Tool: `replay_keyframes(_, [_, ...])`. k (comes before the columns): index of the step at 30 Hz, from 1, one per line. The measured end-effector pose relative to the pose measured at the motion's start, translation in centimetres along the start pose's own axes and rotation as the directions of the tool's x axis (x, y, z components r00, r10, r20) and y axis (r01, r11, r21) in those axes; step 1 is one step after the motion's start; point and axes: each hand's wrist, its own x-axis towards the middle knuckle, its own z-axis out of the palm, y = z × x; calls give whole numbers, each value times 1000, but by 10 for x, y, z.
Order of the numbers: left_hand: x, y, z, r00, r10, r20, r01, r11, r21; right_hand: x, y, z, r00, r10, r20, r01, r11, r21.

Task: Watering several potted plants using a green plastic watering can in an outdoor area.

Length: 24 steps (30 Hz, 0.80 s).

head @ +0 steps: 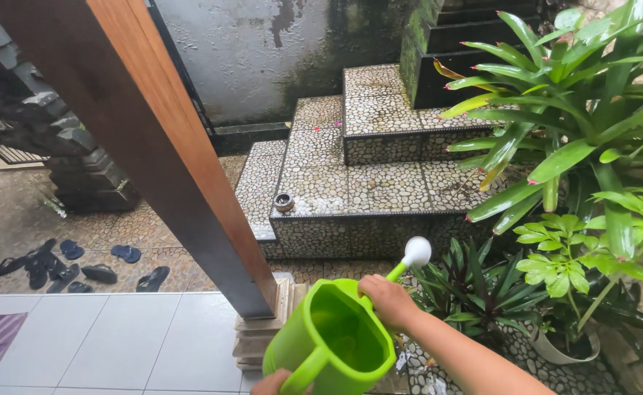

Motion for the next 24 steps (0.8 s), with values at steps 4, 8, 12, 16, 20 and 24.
replay_keyframes(4, [-45, 55, -46, 580, 454, -676, -648, 760, -46, -6, -12, -8, 987, 156, 44, -162, 966, 201])
replay_keyframes(8, [-41, 86, -72, 283, 770, -572, -811, 511, 286, -7, -3, 0, 941, 326, 95, -329, 806, 492])
replay_keyframes(12, [-49, 122, -88, 320, 867, -382, -820, 455, 347, -12, 3, 4, 910, 406, 83, -373, 714, 593])
replay_keyframes(16, [-54, 148, -97, 359, 892, -274, -805, 445, 393, -21, 2, 5, 882, 462, 88, -413, 669, 618])
replay_keyframes(20, [-49, 165, -92, 396, 904, -160, -786, 424, 450, -31, -1, 5, 835, 540, 107, -469, 595, 653])
replay_keyframes(24, [-46, 180, -86, 374, 925, -66, -768, 349, 537, -39, -6, 3, 781, 612, 125, -513, 515, 687])
